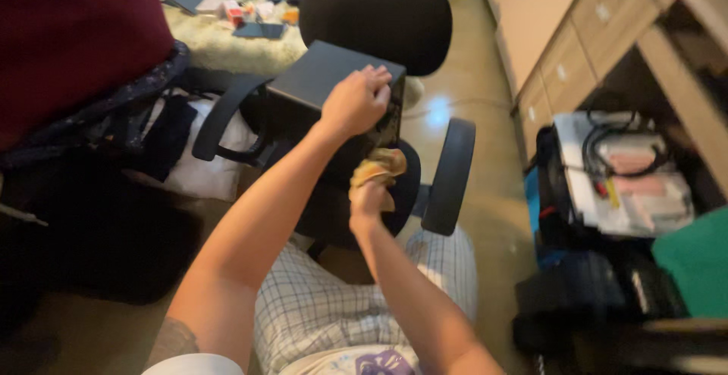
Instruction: The person wipes a black studio monitor speaker with a cloth while it rests on an office chair, rotating it to clean the top, sides, back panel and front around the driver. They then carry the speaker to a desk shelf and place it next to a matching speaker.
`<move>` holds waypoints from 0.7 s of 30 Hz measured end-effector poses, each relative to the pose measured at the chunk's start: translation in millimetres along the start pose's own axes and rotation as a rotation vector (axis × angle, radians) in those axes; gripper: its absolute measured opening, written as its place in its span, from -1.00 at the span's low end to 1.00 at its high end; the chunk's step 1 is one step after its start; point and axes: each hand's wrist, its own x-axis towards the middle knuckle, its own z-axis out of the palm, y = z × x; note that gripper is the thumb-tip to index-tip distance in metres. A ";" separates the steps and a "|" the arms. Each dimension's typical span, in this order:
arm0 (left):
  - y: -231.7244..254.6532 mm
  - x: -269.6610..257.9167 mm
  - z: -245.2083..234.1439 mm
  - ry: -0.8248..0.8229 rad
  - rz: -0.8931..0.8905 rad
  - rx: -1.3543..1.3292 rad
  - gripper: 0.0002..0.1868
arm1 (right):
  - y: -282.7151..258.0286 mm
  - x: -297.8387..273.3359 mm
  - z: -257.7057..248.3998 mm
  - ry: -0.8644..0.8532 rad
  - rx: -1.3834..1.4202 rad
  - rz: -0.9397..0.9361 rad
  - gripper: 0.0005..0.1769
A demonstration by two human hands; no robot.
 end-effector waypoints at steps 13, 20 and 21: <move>13.0 2.7 -14.5 -0.127 0.043 0.018 -0.54 | -25.0 5.4 -39.2 -0.158 0.833 0.042 -0.52; 11.9 4.1 -14.2 -0.146 0.032 -0.015 -0.54 | -66.9 104.4 -40.5 0.047 1.138 0.410 -0.52; 12.7 4.4 -14.1 -0.149 0.031 -0.009 -0.53 | -74.9 108.1 -48.7 0.064 1.158 0.343 -0.52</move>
